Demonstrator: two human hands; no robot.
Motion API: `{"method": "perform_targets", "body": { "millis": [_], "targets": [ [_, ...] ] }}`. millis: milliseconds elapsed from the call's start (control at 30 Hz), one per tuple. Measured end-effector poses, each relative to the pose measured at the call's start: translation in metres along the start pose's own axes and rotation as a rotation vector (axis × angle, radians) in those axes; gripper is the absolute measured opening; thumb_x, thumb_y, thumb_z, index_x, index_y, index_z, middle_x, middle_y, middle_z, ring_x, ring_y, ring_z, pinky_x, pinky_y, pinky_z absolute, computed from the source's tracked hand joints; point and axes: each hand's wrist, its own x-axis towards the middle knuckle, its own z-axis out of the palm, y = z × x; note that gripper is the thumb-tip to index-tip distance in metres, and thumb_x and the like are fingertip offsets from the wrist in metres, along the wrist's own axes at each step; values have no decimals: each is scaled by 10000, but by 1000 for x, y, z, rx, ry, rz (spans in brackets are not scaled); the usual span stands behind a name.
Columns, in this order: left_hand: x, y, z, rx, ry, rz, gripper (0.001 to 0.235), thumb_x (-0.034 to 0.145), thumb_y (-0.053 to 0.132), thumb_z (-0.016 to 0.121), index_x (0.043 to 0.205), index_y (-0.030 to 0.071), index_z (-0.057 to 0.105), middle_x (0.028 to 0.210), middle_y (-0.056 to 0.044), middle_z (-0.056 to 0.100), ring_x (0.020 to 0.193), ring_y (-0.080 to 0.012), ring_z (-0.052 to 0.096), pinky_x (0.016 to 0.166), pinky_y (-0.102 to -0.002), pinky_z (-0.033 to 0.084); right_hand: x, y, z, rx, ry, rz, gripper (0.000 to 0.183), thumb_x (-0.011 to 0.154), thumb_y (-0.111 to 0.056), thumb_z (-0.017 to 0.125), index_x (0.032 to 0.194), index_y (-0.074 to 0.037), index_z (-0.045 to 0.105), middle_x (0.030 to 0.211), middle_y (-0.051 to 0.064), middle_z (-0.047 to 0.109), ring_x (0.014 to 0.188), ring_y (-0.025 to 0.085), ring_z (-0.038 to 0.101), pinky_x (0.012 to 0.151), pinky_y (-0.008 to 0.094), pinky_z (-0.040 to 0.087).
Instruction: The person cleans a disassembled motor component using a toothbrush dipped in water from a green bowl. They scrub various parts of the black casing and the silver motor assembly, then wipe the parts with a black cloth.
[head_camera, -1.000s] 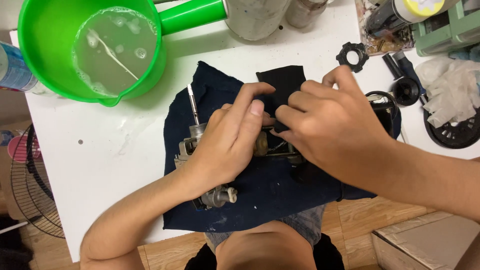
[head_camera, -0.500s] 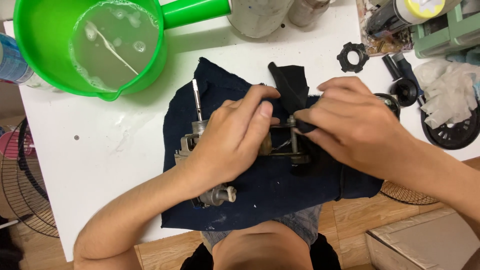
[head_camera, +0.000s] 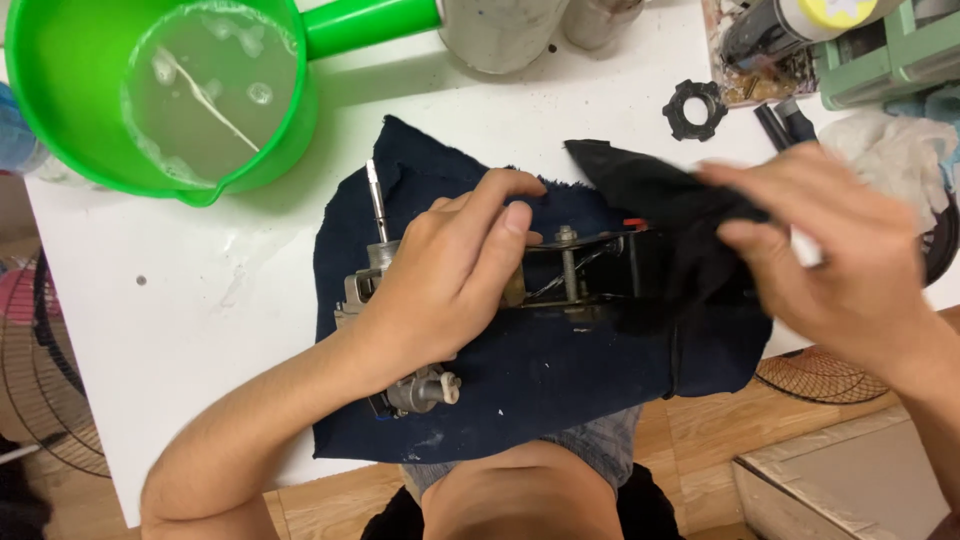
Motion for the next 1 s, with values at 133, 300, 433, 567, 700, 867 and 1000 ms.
{"method": "perform_targets", "body": {
  "millis": [133,300,433,567,700,867,1000],
  "targets": [
    [-1,2,-1,6,7,-7,389,1088,333,293,1224,57,531,893,-89,772,951,-289,755,896,-397,465,6,-10,17,128,-126,-153,488,1068,-95,478,1513,88,399,1246,207,649,1062,312,563,955,440,439],
    [-1,-2,0,21,9,19,425,1093,369,279,1236,54,525,930,-97,768,918,-319,734,877,-406,477,36,-27,24,7,-207,-158,408,953,-25,599,1360,-49,601,1240,102,638,1141,296,584,1000,435,375],
    [-1,0,0,38,1,30,405,1095,349,288,1223,45,523,828,-49,661,783,-321,669,842,-415,472,55,-32,24,-20,-361,-32,274,909,-206,692,1162,-102,682,1012,5,741,988,238,623,917,438,389],
    [1,2,0,31,-14,-4,371,1089,331,312,1221,58,525,631,-32,530,655,-331,595,814,-414,459,67,-36,21,-358,-415,-155,198,847,-279,717,995,-151,688,944,-21,744,923,260,623,822,480,406],
    [-1,3,2,40,-14,41,342,1084,295,364,1259,46,520,752,-18,633,781,-280,673,857,-416,480,79,-48,17,-623,-510,-305,27,863,-181,685,864,-187,658,778,-32,723,866,260,683,810,445,451],
    [-3,2,3,44,-8,46,360,1085,292,356,1283,37,518,777,-27,657,779,-287,678,882,-423,486,76,-46,19,-698,-453,-455,234,852,-76,662,670,-205,591,592,-32,634,705,241,610,733,415,392],
    [-2,2,3,23,-4,6,370,1089,308,324,1268,51,520,656,-7,561,650,-296,605,858,-423,473,57,-46,13,-511,-142,-443,214,961,-3,698,803,-111,603,683,-38,629,683,176,566,827,392,402]
  ]
}}
